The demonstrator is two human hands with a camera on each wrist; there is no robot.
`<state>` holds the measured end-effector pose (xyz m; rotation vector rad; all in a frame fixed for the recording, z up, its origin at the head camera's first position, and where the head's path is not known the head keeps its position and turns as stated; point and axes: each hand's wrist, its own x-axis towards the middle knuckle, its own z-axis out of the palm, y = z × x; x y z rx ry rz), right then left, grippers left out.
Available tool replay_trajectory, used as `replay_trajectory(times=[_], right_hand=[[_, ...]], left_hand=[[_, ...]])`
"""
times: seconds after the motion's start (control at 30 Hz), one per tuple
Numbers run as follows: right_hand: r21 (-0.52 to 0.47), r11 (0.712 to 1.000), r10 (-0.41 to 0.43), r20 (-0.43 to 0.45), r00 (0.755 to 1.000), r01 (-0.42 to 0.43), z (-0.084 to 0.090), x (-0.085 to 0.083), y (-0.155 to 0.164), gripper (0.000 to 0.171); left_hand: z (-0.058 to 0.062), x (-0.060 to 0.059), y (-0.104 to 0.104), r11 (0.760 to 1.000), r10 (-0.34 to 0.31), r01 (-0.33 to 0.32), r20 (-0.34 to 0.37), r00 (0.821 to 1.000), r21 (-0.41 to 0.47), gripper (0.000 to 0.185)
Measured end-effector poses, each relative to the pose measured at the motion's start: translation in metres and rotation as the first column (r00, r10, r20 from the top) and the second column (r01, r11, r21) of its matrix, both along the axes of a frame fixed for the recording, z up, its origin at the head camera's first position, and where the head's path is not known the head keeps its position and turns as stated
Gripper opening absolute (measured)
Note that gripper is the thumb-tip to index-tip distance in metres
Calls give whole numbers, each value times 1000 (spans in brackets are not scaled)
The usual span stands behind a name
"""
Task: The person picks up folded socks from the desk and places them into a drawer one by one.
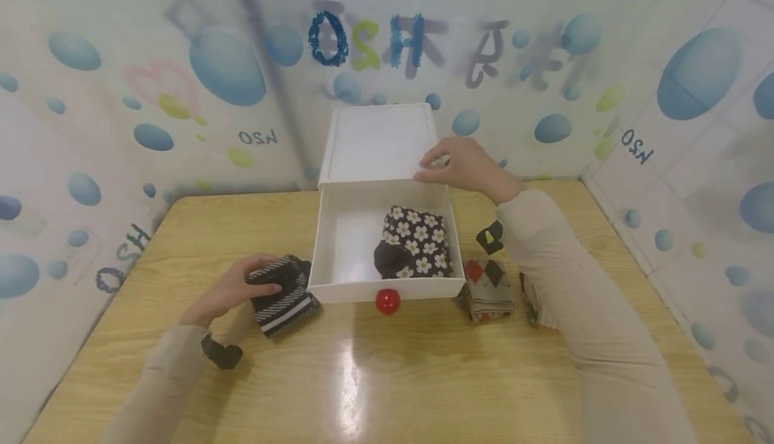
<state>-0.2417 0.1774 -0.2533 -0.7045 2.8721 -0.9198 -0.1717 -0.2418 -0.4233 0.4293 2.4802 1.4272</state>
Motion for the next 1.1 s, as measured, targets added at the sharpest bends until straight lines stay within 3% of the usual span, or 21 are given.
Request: replay_trajectory(times=[0.3,0.77,1.1], right_hand=[[-3,1000,-3,10,1000,3,-1,0,1,37],[-3,1000,-6,4,1000,6,1,0,1,36],[6,1000,-5,-1,1000,5,-2,-4,1,36]], left_hand=[[20,3,0,1000,-3,1,-65,998,-17,53],[70,7,-2,1000,-9,7,-157,988,-13,52],[101,20,-1,996,86,-85,-173,981,12,51]])
